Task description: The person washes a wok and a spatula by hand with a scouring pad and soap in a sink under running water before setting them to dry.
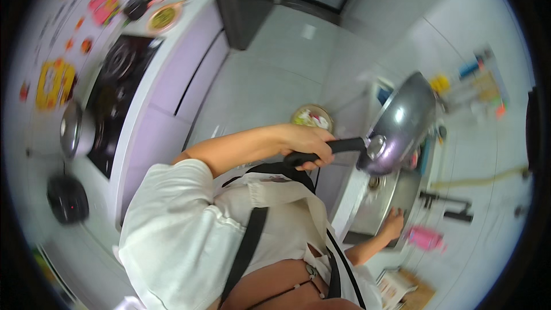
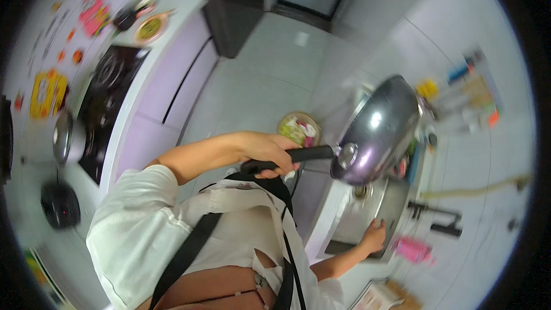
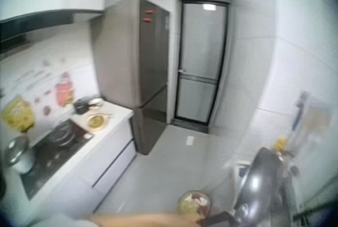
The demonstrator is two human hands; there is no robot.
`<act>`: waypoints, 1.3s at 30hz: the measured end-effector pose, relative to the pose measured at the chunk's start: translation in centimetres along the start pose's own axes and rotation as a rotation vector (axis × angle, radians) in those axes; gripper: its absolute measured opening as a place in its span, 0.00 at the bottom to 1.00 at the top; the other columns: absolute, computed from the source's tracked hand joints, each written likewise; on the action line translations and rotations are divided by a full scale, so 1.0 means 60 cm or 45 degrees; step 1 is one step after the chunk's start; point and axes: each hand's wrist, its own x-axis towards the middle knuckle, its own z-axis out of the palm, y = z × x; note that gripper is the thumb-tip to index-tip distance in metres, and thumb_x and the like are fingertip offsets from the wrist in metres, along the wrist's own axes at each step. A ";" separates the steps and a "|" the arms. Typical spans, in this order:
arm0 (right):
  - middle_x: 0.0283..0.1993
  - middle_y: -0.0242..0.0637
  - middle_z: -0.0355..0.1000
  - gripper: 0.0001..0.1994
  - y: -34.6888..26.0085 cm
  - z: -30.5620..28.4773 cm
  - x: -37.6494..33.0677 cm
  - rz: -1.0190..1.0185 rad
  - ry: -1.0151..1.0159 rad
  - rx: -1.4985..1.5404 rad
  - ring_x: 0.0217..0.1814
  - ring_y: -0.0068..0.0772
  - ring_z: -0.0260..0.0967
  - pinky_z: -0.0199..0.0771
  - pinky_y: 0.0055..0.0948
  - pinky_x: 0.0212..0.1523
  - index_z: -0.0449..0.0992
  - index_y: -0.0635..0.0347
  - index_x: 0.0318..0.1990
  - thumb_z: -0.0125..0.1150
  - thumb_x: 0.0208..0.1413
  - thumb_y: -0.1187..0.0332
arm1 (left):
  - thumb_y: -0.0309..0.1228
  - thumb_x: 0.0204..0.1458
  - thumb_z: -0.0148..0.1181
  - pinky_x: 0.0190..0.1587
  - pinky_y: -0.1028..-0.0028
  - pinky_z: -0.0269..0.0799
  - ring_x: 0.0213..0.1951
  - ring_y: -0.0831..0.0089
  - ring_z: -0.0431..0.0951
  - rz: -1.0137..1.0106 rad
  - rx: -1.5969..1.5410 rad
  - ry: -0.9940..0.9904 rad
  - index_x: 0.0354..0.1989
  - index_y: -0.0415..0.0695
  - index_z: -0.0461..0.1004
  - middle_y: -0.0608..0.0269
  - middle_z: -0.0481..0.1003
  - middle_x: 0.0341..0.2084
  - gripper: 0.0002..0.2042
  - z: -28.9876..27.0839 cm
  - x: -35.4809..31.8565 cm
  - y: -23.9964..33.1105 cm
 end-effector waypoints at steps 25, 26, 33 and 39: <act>0.25 0.38 0.73 0.16 -0.569 0.045 0.220 -1.681 -1.178 0.668 0.27 0.25 0.72 0.66 0.22 0.25 0.74 0.67 0.32 0.52 0.52 0.59 | 0.24 0.37 0.50 0.09 0.78 0.60 0.08 0.79 0.63 0.817 -0.263 1.662 0.38 0.36 0.59 0.65 0.62 0.14 0.16 0.175 -0.023 0.001; 0.25 0.38 0.73 0.16 -0.598 0.034 0.201 -1.748 -1.173 0.672 0.28 0.25 0.72 0.66 0.22 0.25 0.74 0.67 0.32 0.52 0.52 0.59 | 0.24 0.37 0.50 0.09 0.78 0.60 0.08 0.79 0.63 0.870 -0.284 1.707 0.38 0.36 0.59 0.65 0.62 0.14 0.16 0.172 -0.032 0.000; 0.27 0.33 0.72 0.14 -0.769 0.044 0.178 -1.886 -1.416 0.663 0.27 0.23 0.70 0.65 0.22 0.27 0.74 0.63 0.33 0.51 0.53 0.59 | 0.25 0.40 0.51 0.11 0.75 0.59 0.11 0.76 0.64 0.947 -0.309 2.176 0.34 0.38 0.60 0.65 0.62 0.13 0.12 0.124 -0.029 0.037; 0.27 0.31 0.72 0.13 -0.935 0.069 0.150 -2.141 -1.455 0.657 0.27 0.21 0.68 0.65 0.20 0.27 0.74 0.62 0.34 0.50 0.54 0.61 | 0.22 0.38 0.49 0.11 0.78 0.57 0.09 0.78 0.61 0.990 -0.172 2.683 0.34 0.35 0.60 0.63 0.62 0.14 0.12 0.052 -0.009 0.079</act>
